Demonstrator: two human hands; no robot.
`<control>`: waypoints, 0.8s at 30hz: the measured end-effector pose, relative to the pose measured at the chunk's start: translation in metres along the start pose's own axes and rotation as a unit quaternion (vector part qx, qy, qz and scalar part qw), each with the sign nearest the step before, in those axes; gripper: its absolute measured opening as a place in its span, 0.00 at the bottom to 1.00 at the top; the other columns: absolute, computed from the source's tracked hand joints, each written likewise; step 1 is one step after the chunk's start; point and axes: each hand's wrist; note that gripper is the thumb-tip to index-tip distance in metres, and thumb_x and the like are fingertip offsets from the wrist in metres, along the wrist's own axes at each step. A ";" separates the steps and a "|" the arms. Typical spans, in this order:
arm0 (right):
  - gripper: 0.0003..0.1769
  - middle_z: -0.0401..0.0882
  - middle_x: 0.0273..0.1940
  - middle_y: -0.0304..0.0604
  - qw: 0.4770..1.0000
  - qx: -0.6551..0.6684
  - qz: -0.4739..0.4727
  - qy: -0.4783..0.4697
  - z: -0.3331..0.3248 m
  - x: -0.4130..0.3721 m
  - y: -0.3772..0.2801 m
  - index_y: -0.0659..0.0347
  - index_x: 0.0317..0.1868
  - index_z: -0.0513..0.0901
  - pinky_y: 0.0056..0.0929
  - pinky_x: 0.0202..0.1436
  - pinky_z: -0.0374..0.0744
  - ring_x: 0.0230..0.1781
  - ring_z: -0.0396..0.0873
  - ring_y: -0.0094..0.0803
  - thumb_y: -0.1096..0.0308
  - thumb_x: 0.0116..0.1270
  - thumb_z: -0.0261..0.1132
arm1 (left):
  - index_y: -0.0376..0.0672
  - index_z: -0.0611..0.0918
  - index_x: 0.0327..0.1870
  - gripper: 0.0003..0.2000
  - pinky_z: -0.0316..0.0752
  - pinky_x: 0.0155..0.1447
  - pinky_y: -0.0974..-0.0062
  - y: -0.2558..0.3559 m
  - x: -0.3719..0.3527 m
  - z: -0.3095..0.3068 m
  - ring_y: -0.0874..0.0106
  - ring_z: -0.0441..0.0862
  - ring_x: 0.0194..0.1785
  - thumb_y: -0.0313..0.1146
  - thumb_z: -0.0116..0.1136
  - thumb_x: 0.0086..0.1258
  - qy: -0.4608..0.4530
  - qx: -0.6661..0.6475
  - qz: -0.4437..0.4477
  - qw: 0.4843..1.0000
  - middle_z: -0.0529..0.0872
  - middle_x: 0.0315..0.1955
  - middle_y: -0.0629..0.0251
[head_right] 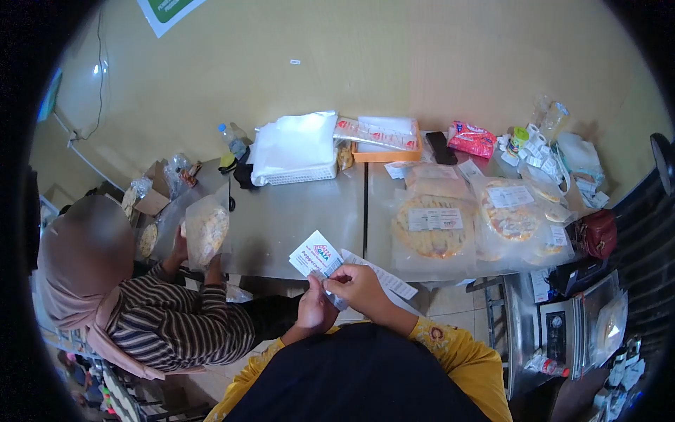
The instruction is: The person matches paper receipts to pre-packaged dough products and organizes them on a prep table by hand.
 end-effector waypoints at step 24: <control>0.13 0.81 0.33 0.39 0.997 0.062 -0.006 0.047 0.098 -0.006 0.034 0.67 0.40 0.79 0.21 0.38 0.76 0.32 0.77 0.20 0.71 0.55 0.69 | 0.36 0.63 0.62 0.23 0.60 0.65 0.61 0.077 -0.069 -0.083 0.64 0.69 0.61 0.43 0.37 0.74 0.002 -0.043 -0.057 0.997 0.71 0.57 0.57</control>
Point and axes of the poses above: each hand's wrist, its own x-axis towards the middle knuckle, its own z-axis out of the palm, y = z × x
